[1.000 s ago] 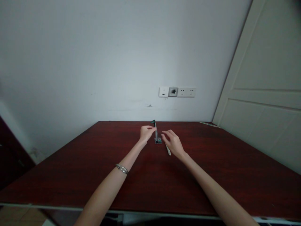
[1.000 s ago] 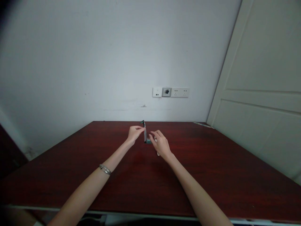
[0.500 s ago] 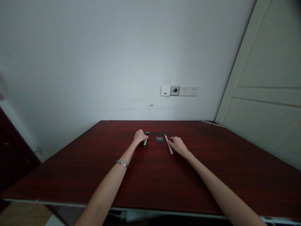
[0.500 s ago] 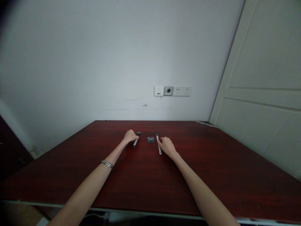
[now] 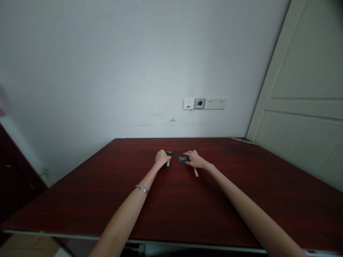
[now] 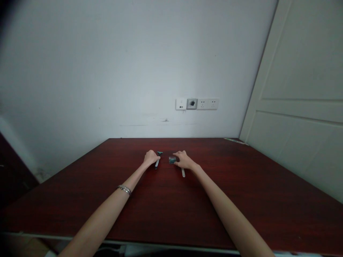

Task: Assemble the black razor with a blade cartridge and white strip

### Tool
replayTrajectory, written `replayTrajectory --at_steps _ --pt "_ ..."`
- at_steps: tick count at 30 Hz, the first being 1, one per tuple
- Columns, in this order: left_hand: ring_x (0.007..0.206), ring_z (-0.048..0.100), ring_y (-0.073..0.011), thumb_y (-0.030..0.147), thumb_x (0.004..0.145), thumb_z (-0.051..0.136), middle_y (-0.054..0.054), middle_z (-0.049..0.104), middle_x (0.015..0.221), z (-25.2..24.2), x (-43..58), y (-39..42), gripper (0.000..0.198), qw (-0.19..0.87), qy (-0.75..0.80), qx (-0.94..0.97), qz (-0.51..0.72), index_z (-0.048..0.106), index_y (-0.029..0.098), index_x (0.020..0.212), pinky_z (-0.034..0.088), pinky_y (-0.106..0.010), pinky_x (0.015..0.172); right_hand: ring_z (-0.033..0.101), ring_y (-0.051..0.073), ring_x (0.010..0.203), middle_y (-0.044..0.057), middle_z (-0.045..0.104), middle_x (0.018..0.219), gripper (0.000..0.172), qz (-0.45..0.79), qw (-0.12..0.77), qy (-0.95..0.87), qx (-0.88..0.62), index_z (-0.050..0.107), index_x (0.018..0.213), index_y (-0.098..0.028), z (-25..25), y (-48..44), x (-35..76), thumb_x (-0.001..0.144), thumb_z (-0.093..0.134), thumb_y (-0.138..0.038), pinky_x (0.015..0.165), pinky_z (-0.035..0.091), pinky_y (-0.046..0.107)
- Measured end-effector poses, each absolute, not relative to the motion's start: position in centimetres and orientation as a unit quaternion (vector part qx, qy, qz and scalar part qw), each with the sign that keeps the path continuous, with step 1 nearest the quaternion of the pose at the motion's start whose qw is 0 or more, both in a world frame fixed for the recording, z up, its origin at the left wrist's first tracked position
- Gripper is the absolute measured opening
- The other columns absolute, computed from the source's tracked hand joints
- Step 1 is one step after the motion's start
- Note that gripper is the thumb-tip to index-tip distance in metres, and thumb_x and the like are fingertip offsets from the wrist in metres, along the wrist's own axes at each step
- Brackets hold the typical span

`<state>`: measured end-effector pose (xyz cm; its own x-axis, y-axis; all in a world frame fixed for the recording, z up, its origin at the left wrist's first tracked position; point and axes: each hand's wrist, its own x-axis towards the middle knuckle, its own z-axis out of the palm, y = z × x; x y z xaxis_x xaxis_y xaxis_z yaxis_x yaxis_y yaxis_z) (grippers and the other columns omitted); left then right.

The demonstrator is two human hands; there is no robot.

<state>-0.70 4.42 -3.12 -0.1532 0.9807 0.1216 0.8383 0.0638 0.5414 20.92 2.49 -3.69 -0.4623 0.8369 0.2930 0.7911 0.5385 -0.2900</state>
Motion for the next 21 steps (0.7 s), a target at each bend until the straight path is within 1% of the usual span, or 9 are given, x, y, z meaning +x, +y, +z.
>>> replayTrajectory --at_steps 2,4,10,15,19,21 --pt "0.078 0.064 -0.0244 0.027 0.058 0.066 -0.011 0.069 0.072 -3.0 -0.5 4.1 0.014 0.145 0.714 0.632 0.265 0.071 0.016 0.064 0.045 -0.026 0.064 0.041 0.028 0.109 0.015 0.052 0.119 0.061 0.070 0.187 -0.852 -0.484 0.047 0.125 -0.011 -3.7 2.7 20.4 0.070 0.060 -0.030 0.091 0.030 0.037" --pt "0.079 0.064 -0.0238 0.025 0.059 0.066 -0.010 0.069 0.069 -2.9 -0.4 3.8 0.011 0.152 0.711 0.631 0.271 0.071 0.016 0.064 0.045 -0.025 0.065 0.041 0.029 0.110 0.016 0.053 0.119 0.063 0.074 0.175 -0.849 -0.493 0.044 0.128 -0.010 -3.7 2.8 19.9 0.071 0.059 -0.032 0.091 0.029 0.038" --pt "0.078 0.064 -0.0226 0.024 0.060 0.066 -0.009 0.068 0.067 -2.8 -0.1 3.5 0.009 0.157 0.710 0.628 0.277 0.071 0.017 0.063 0.044 -0.024 0.066 0.045 0.028 0.108 0.017 0.056 0.115 0.059 0.071 0.169 -0.840 -0.511 0.046 0.126 -0.007 -3.7 2.5 19.1 0.073 0.057 -0.031 0.090 0.030 0.036" --pt "0.077 0.064 -0.0223 0.024 0.060 0.066 -0.009 0.068 0.067 -3.0 0.0 3.6 0.009 0.156 0.707 0.631 0.278 0.071 0.017 0.063 0.044 -0.024 0.065 0.045 0.027 0.110 0.015 0.056 0.116 0.056 0.084 0.187 -0.845 -0.494 0.047 0.125 -0.012 -3.8 2.2 18.7 0.073 0.058 -0.032 0.090 0.031 0.037" --pt "0.078 0.064 -0.0215 0.027 0.061 0.067 -0.009 0.069 0.068 -3.1 -0.1 3.6 0.009 0.151 0.713 0.628 0.274 0.071 0.018 0.062 0.044 -0.023 0.065 0.045 0.026 0.110 0.015 0.053 0.118 0.059 0.063 0.225 -0.842 -0.486 0.050 0.122 -0.012 -3.8 2.3 19.1 0.069 0.063 -0.035 0.091 0.032 0.036" --pt "0.079 0.064 -0.0213 0.029 0.061 0.067 -0.009 0.069 0.071 -3.2 -0.1 3.7 0.011 0.152 0.711 0.629 0.275 0.070 0.018 0.062 0.043 -0.023 0.065 0.049 0.024 0.105 0.015 0.055 0.114 0.054 0.044 0.254 -0.821 -0.510 0.054 0.117 -0.012 -3.6 2.4 19.9 0.069 0.062 -0.033 0.089 0.034 0.033"
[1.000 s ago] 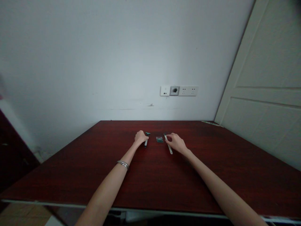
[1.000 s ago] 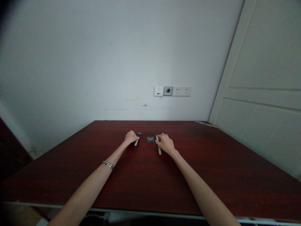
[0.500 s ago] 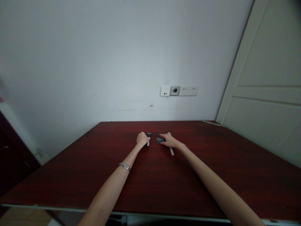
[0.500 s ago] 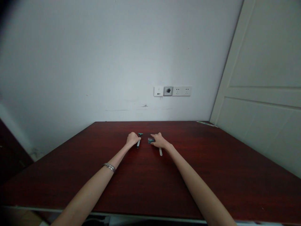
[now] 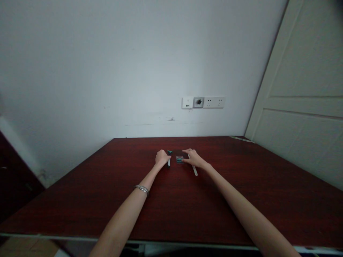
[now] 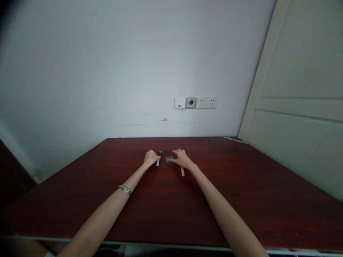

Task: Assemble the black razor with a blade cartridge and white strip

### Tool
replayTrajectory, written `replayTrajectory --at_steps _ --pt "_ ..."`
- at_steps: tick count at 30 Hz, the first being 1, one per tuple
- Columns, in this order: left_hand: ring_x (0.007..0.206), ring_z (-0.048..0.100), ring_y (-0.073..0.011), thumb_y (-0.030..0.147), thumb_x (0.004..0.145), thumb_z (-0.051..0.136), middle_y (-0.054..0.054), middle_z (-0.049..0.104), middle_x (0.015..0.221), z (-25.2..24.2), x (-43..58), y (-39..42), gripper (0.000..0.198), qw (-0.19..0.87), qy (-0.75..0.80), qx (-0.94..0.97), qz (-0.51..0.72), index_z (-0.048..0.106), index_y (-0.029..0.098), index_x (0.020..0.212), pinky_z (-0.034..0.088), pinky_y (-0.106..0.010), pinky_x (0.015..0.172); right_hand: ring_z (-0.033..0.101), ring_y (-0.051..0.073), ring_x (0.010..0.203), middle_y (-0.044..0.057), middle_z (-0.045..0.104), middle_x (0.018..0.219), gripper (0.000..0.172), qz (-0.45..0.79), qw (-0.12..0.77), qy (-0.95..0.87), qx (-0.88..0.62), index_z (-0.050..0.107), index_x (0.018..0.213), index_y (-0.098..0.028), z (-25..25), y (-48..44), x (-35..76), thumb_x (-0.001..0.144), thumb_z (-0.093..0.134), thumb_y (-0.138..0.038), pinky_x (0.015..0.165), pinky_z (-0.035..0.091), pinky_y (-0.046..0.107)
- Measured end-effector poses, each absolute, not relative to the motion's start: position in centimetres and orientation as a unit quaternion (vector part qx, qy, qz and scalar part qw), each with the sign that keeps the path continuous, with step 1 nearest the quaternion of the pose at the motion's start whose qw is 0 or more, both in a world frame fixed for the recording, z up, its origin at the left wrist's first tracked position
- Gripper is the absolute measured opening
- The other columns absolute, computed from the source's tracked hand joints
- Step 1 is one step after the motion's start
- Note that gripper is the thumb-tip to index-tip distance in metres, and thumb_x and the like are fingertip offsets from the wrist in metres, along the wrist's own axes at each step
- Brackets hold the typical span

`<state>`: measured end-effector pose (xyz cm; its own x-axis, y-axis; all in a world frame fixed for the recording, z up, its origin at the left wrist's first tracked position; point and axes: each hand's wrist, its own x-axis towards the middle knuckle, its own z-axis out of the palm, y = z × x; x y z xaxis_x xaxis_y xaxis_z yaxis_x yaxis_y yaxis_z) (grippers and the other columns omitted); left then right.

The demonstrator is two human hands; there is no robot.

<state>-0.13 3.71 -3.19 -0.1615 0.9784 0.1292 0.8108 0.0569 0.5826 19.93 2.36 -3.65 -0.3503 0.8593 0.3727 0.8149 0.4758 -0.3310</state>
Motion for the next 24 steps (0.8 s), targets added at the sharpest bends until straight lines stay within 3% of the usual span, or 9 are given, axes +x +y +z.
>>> replayTrajectory --at_steps 4,6,11,17,24 --pt "0.079 0.064 -0.0219 0.034 0.061 0.067 -0.011 0.069 0.077 -3.6 -0.4 4.2 0.017 0.149 0.708 0.637 0.267 0.070 0.017 0.066 0.043 -0.023 0.064 0.059 0.021 0.083 0.011 0.065 0.089 0.026 0.046 0.262 -0.757 -0.596 0.065 0.093 -0.013 -3.6 2.2 21.7 0.072 0.056 -0.025 0.072 0.041 0.026" --pt "0.078 0.064 -0.0218 0.036 0.062 0.066 -0.012 0.069 0.080 -3.8 -0.5 4.4 0.021 0.146 0.705 0.643 0.263 0.070 0.017 0.067 0.043 -0.024 0.063 0.061 0.021 0.077 0.011 0.066 0.080 0.020 0.061 0.247 -0.732 -0.632 0.067 0.081 -0.014 -3.7 2.1 22.2 0.072 0.056 -0.029 0.065 0.041 0.026" --pt "0.077 0.063 -0.0215 0.039 0.063 0.066 -0.013 0.068 0.081 -4.1 -0.7 4.4 0.023 0.149 0.692 0.652 0.271 0.069 0.016 0.067 0.042 -0.024 0.063 0.062 0.023 0.073 0.012 0.066 0.073 0.024 0.074 0.229 -0.711 -0.660 0.067 0.072 -0.014 -4.3 2.0 21.7 0.069 0.059 -0.036 0.059 0.040 0.026" --pt "0.078 0.063 -0.0216 0.038 0.064 0.065 -0.011 0.068 0.078 -4.3 -0.8 4.5 0.021 0.149 0.675 0.665 0.284 0.067 0.017 0.064 0.041 -0.024 0.064 0.063 0.022 0.071 0.012 0.066 0.075 0.021 0.068 0.225 -0.717 -0.656 0.067 0.073 -0.014 -4.9 1.8 20.8 0.071 0.055 -0.032 0.057 0.039 0.025" --pt "0.088 0.061 -0.0248 0.042 0.071 0.056 -0.013 0.067 0.091 -3.9 -1.3 4.7 0.028 0.136 0.691 0.641 0.304 0.066 0.017 0.080 0.040 -0.026 0.067 0.063 0.024 0.074 0.012 0.066 0.076 0.025 0.065 0.230 -0.723 -0.648 0.067 0.074 -0.014 -5.0 1.8 20.9 0.071 0.054 -0.036 0.059 0.040 0.026"
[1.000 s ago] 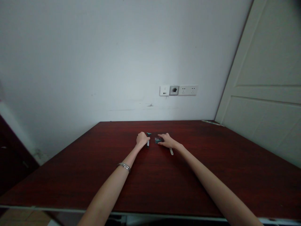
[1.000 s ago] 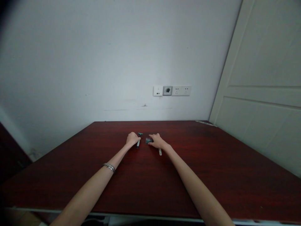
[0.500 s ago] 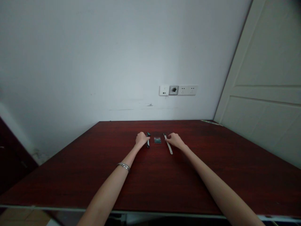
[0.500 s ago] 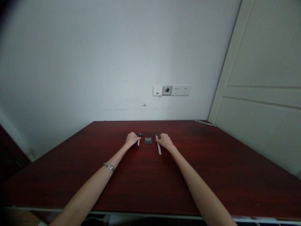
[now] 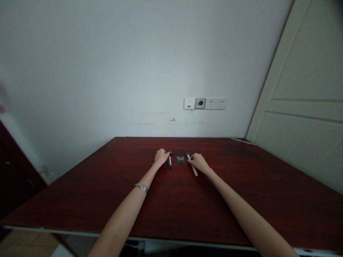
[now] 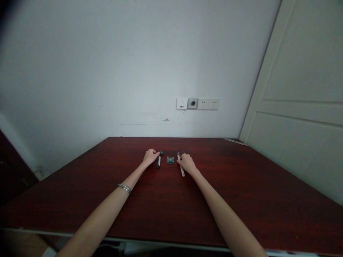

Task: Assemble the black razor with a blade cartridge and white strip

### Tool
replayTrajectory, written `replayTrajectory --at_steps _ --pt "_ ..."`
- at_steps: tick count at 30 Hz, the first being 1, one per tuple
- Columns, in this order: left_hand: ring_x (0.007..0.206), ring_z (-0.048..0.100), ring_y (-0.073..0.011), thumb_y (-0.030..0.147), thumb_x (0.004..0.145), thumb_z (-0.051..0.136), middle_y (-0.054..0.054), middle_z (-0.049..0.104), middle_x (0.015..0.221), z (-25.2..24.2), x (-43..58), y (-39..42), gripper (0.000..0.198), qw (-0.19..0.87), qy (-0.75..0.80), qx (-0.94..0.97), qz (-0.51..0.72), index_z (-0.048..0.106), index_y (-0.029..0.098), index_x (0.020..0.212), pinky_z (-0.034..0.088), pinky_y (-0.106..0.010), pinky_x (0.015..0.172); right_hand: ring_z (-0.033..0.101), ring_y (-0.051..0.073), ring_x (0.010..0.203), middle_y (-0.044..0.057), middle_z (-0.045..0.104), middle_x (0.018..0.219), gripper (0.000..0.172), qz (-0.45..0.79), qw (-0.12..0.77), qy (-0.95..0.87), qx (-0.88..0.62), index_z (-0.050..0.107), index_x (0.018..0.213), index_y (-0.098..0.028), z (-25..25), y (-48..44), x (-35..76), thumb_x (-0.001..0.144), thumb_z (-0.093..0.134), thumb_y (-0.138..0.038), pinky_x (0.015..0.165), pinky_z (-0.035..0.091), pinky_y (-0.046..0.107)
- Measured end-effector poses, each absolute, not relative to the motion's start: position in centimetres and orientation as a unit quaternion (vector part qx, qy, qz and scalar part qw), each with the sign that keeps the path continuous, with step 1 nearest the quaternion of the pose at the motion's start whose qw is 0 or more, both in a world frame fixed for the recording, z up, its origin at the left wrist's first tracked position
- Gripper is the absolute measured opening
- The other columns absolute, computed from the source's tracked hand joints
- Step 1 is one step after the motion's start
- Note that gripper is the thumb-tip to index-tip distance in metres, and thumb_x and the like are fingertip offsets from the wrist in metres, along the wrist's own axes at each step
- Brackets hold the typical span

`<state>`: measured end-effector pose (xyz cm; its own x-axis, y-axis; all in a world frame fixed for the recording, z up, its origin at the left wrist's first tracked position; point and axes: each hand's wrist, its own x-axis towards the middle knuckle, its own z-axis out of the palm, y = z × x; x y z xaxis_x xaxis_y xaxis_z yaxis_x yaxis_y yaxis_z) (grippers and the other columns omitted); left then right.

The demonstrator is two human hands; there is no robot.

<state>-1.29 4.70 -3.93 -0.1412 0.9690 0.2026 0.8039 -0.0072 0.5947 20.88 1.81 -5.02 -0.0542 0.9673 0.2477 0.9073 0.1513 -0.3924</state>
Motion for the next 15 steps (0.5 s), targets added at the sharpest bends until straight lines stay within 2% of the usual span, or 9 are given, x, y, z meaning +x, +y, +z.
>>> replayTrajectory --at_steps 7,15 --pt "0.093 0.060 -0.0240 0.039 0.075 0.051 -0.011 0.066 0.099 -3.1 -2.2 4.8 0.028 0.152 0.721 0.617 0.276 0.066 0.019 0.087 0.041 -0.027 0.071 0.063 0.022 0.076 0.013 0.067 0.076 0.029 0.080 0.238 -0.701 -0.668 0.068 0.077 -0.013 -4.6 1.9 21.1 0.068 0.060 -0.040 0.059 0.041 0.023" --pt "0.088 0.061 -0.0215 0.036 0.075 0.050 -0.011 0.068 0.090 -3.0 -2.7 5.0 0.024 0.161 0.715 0.625 0.269 0.066 0.019 0.083 0.043 -0.027 0.071 0.058 0.013 0.045 0.007 0.062 0.051 0.025 0.175 0.241 -0.691 -0.658 0.065 0.063 -0.013 -4.5 1.8 21.2 0.070 0.059 -0.036 0.046 0.041 0.019"
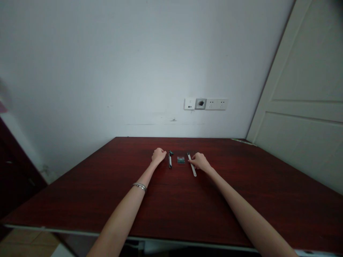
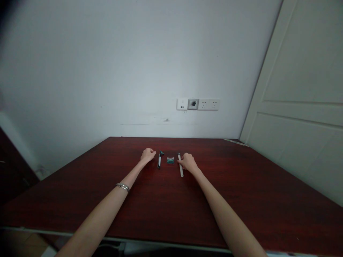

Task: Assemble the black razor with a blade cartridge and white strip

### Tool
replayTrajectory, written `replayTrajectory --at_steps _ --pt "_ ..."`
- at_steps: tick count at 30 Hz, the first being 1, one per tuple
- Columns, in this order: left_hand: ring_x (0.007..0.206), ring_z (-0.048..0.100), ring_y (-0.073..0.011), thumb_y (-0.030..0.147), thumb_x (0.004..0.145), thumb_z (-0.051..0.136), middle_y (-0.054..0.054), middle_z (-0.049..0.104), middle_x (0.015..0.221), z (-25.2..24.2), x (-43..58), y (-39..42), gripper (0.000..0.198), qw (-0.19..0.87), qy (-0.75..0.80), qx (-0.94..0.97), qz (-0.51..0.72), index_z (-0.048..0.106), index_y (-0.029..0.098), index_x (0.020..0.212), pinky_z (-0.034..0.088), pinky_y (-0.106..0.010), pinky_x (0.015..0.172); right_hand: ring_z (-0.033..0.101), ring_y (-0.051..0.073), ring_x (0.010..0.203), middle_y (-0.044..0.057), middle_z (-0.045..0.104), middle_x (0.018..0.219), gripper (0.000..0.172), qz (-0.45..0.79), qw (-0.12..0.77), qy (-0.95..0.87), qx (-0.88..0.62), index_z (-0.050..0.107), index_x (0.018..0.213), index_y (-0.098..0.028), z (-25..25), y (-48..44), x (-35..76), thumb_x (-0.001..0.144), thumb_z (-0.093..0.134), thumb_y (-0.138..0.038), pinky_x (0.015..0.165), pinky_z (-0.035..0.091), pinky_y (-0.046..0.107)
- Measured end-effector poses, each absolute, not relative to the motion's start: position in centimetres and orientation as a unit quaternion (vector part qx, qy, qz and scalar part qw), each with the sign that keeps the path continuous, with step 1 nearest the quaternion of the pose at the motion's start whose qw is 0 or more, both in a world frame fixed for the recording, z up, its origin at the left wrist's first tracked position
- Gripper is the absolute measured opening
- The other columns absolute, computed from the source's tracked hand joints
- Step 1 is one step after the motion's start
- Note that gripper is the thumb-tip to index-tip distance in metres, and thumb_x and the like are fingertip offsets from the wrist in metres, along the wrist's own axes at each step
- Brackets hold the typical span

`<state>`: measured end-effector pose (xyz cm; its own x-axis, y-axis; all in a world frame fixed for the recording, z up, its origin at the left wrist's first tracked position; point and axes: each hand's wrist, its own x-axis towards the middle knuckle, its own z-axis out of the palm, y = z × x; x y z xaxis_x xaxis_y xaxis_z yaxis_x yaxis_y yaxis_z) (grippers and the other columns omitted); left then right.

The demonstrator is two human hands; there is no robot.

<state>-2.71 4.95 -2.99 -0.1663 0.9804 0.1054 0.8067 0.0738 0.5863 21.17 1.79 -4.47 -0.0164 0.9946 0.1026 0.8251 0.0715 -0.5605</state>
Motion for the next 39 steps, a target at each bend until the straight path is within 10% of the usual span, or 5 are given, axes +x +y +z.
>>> replayTrajectory --at_steps 9,27,39 --pt "0.071 0.064 -0.0213 0.044 0.067 0.057 -0.011 0.067 0.071 -2.7 -2.3 4.4 0.029 0.187 0.692 0.666 0.207 0.063 0.016 0.062 0.045 -0.026 0.062 0.056 0.012 0.039 0.005 0.059 0.044 0.035 0.174 0.262 -0.690 -0.652 0.066 0.061 -0.013 -4.2 1.9 21.6 0.073 0.056 -0.045 0.048 0.043 0.020" --pt "0.095 0.059 -0.0307 0.060 0.060 0.058 -0.016 0.064 0.102 -2.3 -0.9 2.7 0.053 0.088 0.707 0.689 0.136 0.063 0.018 0.092 0.046 -0.033 0.071 0.063 0.017 0.063 0.009 0.067 0.070 0.038 0.096 0.248 -0.682 -0.682 0.070 0.080 -0.020 -3.0 0.5 21.0 0.078 0.047 -0.050 0.057 0.041 0.023" --pt "0.093 0.060 -0.0288 0.043 0.061 0.063 -0.014 0.066 0.095 -2.9 -0.5 3.0 0.032 0.119 0.697 0.691 0.148 0.065 0.017 0.081 0.045 -0.030 0.072 0.063 0.017 0.066 0.009 0.067 0.071 0.034 0.096 0.246 -0.686 -0.678 0.070 0.081 -0.019 -3.0 0.3 20.8 0.078 0.049 -0.046 0.056 0.041 0.022"
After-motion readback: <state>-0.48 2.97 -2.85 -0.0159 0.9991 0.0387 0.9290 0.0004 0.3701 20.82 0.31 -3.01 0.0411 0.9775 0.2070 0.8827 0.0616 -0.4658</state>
